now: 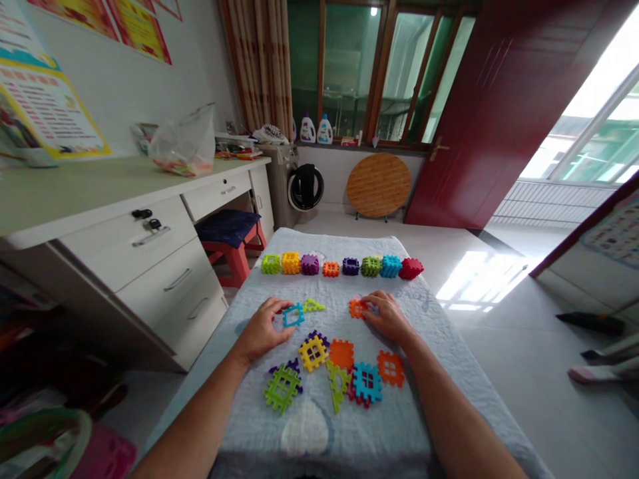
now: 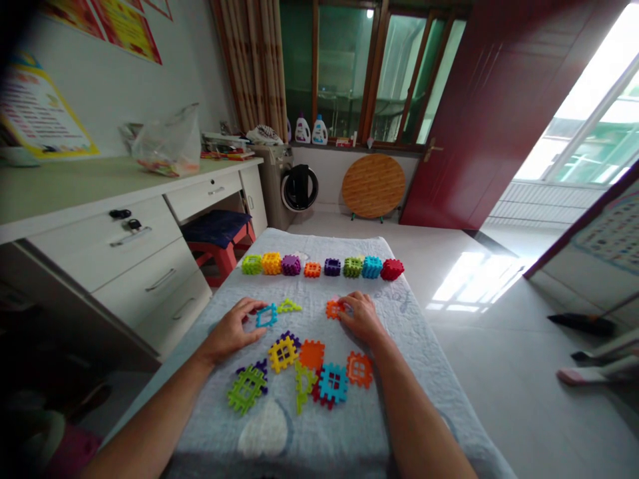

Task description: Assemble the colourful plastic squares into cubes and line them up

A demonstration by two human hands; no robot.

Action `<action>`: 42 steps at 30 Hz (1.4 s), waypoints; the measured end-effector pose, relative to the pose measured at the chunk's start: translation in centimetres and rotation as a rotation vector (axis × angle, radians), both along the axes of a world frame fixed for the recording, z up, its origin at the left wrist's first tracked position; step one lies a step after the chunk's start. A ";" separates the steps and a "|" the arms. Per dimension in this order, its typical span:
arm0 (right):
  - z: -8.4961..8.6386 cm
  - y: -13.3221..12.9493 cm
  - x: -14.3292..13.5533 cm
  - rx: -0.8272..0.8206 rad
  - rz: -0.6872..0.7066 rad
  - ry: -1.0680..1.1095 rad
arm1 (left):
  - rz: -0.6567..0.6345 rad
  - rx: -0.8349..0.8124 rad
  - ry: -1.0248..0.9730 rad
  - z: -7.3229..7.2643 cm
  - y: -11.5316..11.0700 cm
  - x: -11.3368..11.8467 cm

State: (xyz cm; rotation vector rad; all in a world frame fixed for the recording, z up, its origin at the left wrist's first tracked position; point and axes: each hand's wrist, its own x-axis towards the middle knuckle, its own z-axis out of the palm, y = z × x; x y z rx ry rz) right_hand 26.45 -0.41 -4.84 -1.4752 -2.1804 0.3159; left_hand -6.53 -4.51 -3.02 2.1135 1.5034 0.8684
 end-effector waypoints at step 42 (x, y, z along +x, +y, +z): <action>2.6 -0.7 -1.1 0.106 0.058 0.030 | 0.191 0.179 0.337 -1.5 2.1 2.6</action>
